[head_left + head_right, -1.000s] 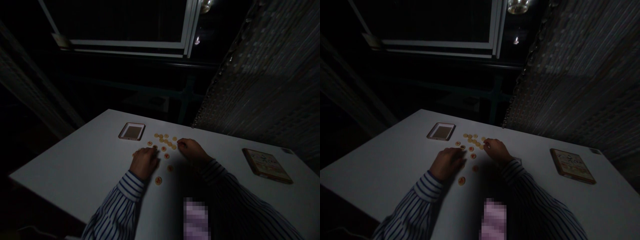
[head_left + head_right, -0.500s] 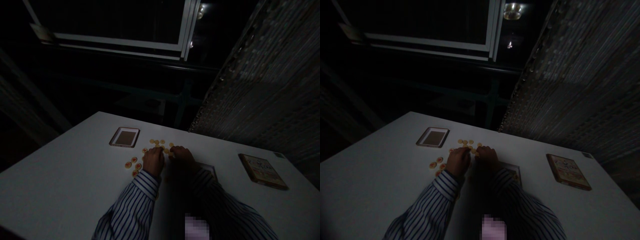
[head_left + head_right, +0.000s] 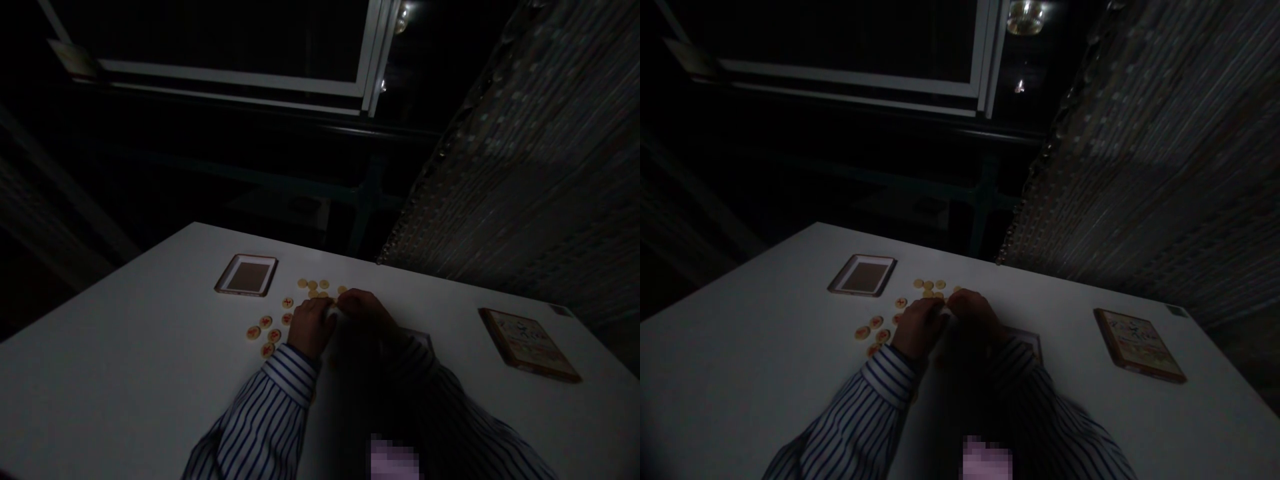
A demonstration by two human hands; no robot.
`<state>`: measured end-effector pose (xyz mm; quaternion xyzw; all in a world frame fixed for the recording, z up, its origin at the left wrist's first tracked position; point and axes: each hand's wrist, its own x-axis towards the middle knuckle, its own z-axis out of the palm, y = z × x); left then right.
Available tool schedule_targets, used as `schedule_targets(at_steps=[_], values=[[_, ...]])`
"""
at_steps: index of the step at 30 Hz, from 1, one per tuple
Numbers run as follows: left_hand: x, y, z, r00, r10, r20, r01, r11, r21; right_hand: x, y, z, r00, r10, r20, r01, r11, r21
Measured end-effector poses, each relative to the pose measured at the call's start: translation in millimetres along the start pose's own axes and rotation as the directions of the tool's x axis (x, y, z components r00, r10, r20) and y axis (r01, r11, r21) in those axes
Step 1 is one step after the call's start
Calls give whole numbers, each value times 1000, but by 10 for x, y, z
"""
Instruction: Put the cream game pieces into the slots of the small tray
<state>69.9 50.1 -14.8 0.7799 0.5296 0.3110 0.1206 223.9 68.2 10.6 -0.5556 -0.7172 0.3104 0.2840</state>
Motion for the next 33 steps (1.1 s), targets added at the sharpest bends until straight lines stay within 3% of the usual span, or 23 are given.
schedule_targets(at_steps=[4, 12, 19, 24, 33], values=[[-3, 11, 2, 998, 18, -53, -20, 999, -42, 29, 1, -11, 998, 40, 45, -50, 961, 270], [14, 42, -31, 996, 17, -90, -25, 996, -84, 11, -67, -17, 997, 41, 73, -65, 925, 374], [3, 26, -28, 997, 26, -79, -33, 995, -96, 15, -22, 26, 1000, -3, 11, 0, 960, 281], [-5, 14, -26, 998, 42, -46, -46, 995, -87, 22, 41, -1, 1000, -27, 5, 27, 994, 109], [5, -164, -107, 977, -97, -190, 101, 995, 12, -38, 59, -64, 996, 72, 54, -51, 946, -319]])
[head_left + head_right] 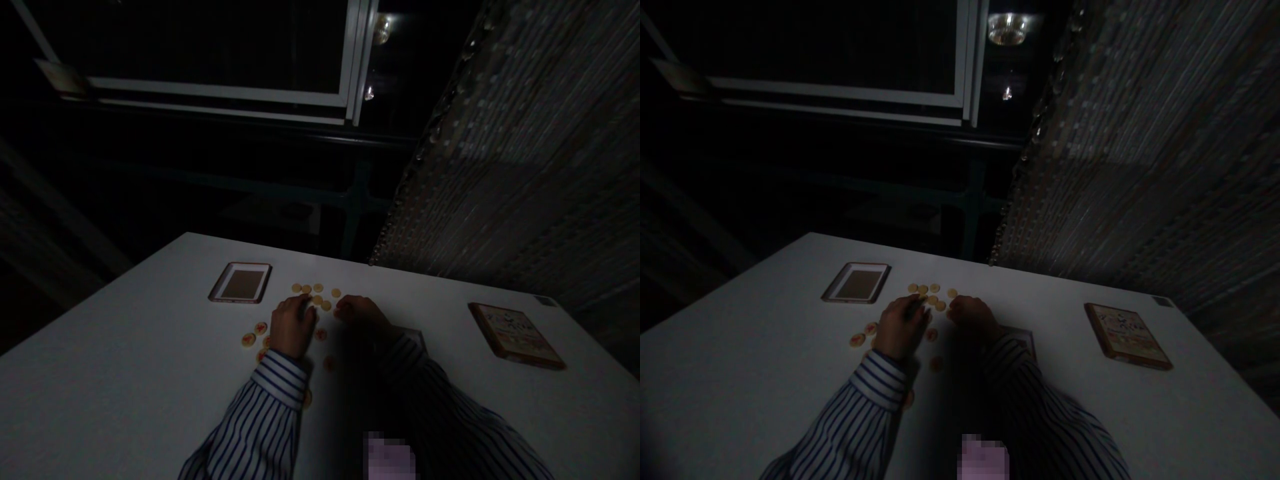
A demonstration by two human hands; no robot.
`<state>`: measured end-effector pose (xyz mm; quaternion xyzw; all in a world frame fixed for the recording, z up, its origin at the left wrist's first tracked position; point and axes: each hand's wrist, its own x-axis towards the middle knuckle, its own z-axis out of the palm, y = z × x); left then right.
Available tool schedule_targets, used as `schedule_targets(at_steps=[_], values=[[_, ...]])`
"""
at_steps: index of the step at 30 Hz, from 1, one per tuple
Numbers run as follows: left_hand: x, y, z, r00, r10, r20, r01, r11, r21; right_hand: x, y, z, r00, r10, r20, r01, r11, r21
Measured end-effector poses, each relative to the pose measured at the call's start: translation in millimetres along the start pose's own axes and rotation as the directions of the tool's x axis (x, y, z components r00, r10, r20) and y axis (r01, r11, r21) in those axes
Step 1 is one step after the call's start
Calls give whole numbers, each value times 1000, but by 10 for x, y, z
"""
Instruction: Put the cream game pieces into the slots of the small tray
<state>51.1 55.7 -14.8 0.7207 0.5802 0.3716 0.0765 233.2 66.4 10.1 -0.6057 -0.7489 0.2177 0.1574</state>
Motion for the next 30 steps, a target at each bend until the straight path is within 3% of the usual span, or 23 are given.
schedule_targets(at_steps=[5, 10, 15, 20, 30], values=[[13, -47, -46, 998, -65, -6, 65, 997, 45, -2, -15, 14, 1000, -8, 23, 11, 993, -122], [95, -64, -143, 989, -121, 88, 107, 984, 143, 8, 4, 39, 1000, -24, 4, 24, 982, -186], [243, -65, -175, 971, -88, 221, 30, 967, 252, -5, 15, 62, 1000, -20, -21, 15, 976, -216], [337, -31, -113, 942, -24, 333, -92, 940, 329, 4, -45, -43, 997, -31, -73, 13, 972, -234], [354, -58, -28, 940, 50, 337, -189, 900, 393, 115, -391, -313, 975, -59, -214, 26, 988, -153]])
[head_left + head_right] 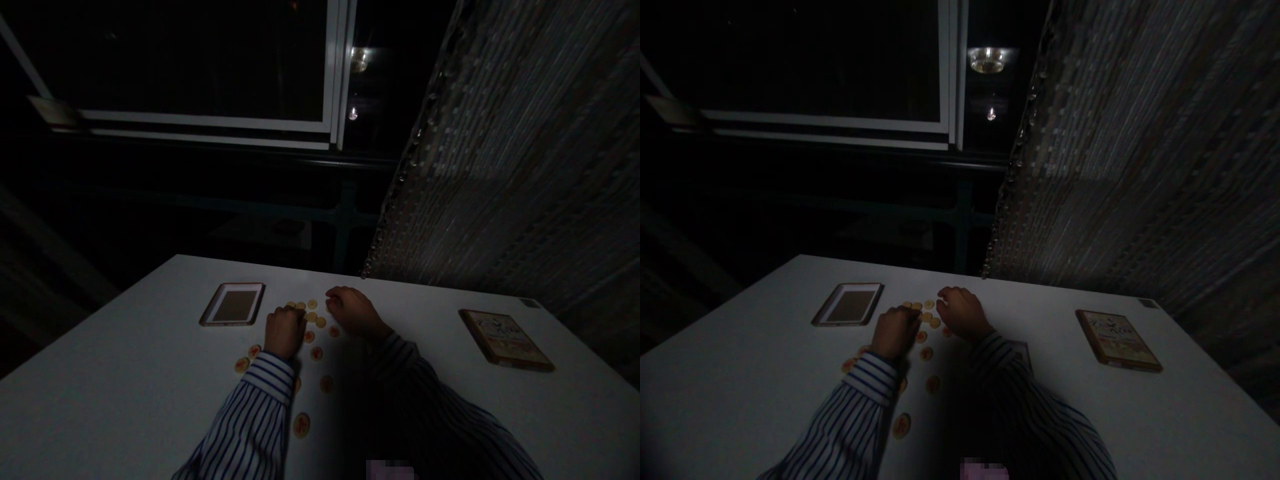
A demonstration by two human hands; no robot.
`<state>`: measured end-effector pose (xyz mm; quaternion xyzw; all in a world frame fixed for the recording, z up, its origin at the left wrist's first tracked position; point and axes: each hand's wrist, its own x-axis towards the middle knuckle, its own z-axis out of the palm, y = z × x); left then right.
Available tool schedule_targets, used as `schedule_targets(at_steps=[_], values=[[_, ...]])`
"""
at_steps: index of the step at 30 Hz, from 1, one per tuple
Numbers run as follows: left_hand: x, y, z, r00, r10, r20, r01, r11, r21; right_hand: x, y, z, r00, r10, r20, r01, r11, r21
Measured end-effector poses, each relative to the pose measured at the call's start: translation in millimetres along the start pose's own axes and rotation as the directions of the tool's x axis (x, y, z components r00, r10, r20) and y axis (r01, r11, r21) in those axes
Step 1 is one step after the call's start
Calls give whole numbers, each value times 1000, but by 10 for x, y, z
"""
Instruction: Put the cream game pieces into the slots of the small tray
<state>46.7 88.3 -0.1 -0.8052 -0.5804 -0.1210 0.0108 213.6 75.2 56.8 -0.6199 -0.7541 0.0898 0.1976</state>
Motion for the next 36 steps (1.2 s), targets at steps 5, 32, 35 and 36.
schedule_targets(at_steps=[5, 32, 35, 36], values=[[2, -17, 11, 1000, -6, -17, 5, 996, -84, 63, -129, 76, 999, 7, -52, -3, 998, 64], [14, -154, -271, 954, -71, 291, 300, 248, -921, 85, -159, 168, 996, -67, 55, 52, 968, 246], [16, -139, -293, 960, -53, 276, 280, 255, -926, 87, -149, 179, 996, -83, 45, 64, 947, 314], [17, -134, -299, 960, -51, 274, 277, 256, -926, 88, -144, 182, 995, -85, 43, 65, 938, 340]])
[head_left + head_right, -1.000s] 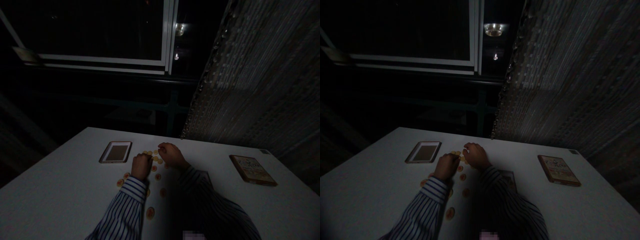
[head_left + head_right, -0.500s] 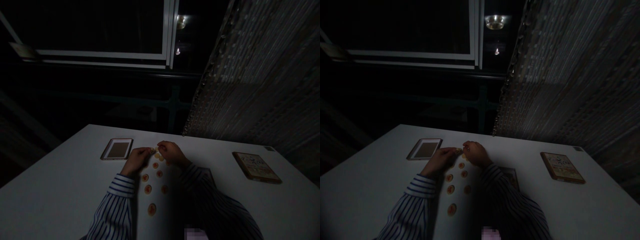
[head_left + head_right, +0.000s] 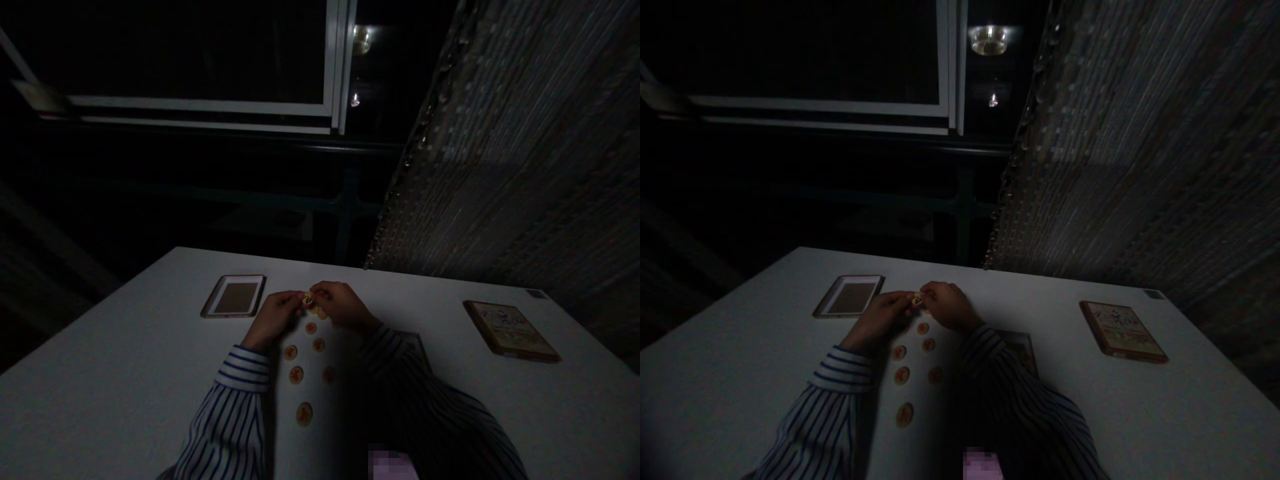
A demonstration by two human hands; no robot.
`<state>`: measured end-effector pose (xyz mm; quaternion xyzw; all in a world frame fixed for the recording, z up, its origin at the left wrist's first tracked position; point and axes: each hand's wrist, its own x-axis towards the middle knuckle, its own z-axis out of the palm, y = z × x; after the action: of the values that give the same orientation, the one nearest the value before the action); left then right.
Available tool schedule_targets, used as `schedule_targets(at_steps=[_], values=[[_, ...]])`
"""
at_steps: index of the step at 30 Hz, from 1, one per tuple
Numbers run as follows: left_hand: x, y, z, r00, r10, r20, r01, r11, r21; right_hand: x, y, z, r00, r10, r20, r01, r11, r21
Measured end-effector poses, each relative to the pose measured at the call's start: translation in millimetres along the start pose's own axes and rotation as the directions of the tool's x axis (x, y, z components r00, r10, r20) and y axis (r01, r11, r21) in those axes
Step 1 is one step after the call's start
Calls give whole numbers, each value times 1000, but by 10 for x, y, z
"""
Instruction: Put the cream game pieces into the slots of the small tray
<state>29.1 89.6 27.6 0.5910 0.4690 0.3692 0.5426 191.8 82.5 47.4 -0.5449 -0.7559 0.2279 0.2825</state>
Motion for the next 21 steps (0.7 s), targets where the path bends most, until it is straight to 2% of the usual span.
schedule_targets(at_steps=[5, 12, 17, 21], values=[[-23, 61, 11, 1000, -2, -9, 2, 1000, 12, 5, 14, -12, 1000, 14, 3, -14, 991, 131], [-123, 276, 50, 998, 64, -8, -64, 997, -53, -10, -18, -98, 999, 22, -41, -10, 962, 272], [-165, 358, 107, 993, 112, -31, -112, 993, -21, -92, -78, -256, 996, -48, -72, 67, 958, 280], [-199, 388, 182, 987, 155, -42, -155, 988, 9, -216, -106, -420, 991, -67, -117, 92, 970, 225]])
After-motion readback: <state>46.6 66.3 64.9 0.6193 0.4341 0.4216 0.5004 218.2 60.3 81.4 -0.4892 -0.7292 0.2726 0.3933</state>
